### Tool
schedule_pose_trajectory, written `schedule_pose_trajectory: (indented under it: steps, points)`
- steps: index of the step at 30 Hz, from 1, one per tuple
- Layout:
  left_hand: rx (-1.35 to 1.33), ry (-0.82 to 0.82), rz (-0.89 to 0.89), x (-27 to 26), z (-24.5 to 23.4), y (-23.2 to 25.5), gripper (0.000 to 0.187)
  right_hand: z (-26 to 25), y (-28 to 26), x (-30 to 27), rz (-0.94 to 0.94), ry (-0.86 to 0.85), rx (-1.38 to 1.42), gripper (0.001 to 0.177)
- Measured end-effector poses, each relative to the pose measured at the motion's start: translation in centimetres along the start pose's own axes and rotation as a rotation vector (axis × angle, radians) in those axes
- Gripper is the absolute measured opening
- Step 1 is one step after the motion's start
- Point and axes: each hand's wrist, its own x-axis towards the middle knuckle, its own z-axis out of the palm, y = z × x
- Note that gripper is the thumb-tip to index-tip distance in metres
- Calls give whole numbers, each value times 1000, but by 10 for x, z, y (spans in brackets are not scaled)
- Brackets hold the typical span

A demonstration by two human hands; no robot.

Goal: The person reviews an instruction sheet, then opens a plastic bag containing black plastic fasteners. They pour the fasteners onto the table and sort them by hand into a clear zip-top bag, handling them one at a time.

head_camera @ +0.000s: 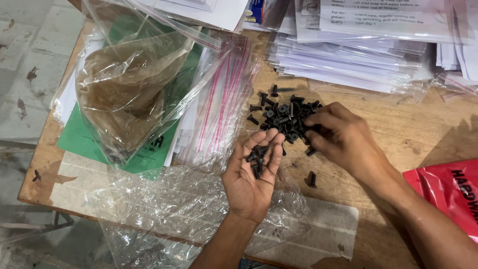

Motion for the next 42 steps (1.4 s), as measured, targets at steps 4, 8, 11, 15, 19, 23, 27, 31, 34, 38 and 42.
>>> schedule_pose_trajectory:
  steps: [4, 8, 11, 15, 19, 23, 27, 31, 34, 38, 42]
  points:
    - [5, 4, -1, -1, 1, 0, 45, 7, -9, 1, -157, 20, -141, 37]
    - [41, -17, 32, 0, -1, -2, 45, 11, 3, 0, -114, 29, -99, 27]
    - [36, -2, 21, 0, -1, -1, 45, 6, -4, 0, 7, 14, 60, 23]
    - [23, -18, 20, 0, -2, -2, 45, 6, 6, -2, -79, 86, 118, 20]
    - [17, -31, 16, 0, -3, -2, 46, -6, 4, -1, 273, 20, 425, 23]
    - [-5, -44, -15, 0, 1, -2, 50, -14, 36, 4, 97, -21, 531, 27]
    - [-3, -57, -74, -2, 8, -2, 56, -18, 31, -1, 135, -64, 629, 29]
    - [4, -170, -186, -3, 4, -5, 63, -13, 4, -11, 37, -146, 791, 29]
    - [30, -186, -236, -5, 5, -4, 64, -14, -22, -18, -97, -83, 581, 33]
    - [-5, -251, -106, 2, -3, -8, 46, -28, 0, -14, -80, 138, 377, 23]
    - [15, -94, 11, 3, -20, -8, 35, -33, 6, -17, 17, 92, 76, 20]
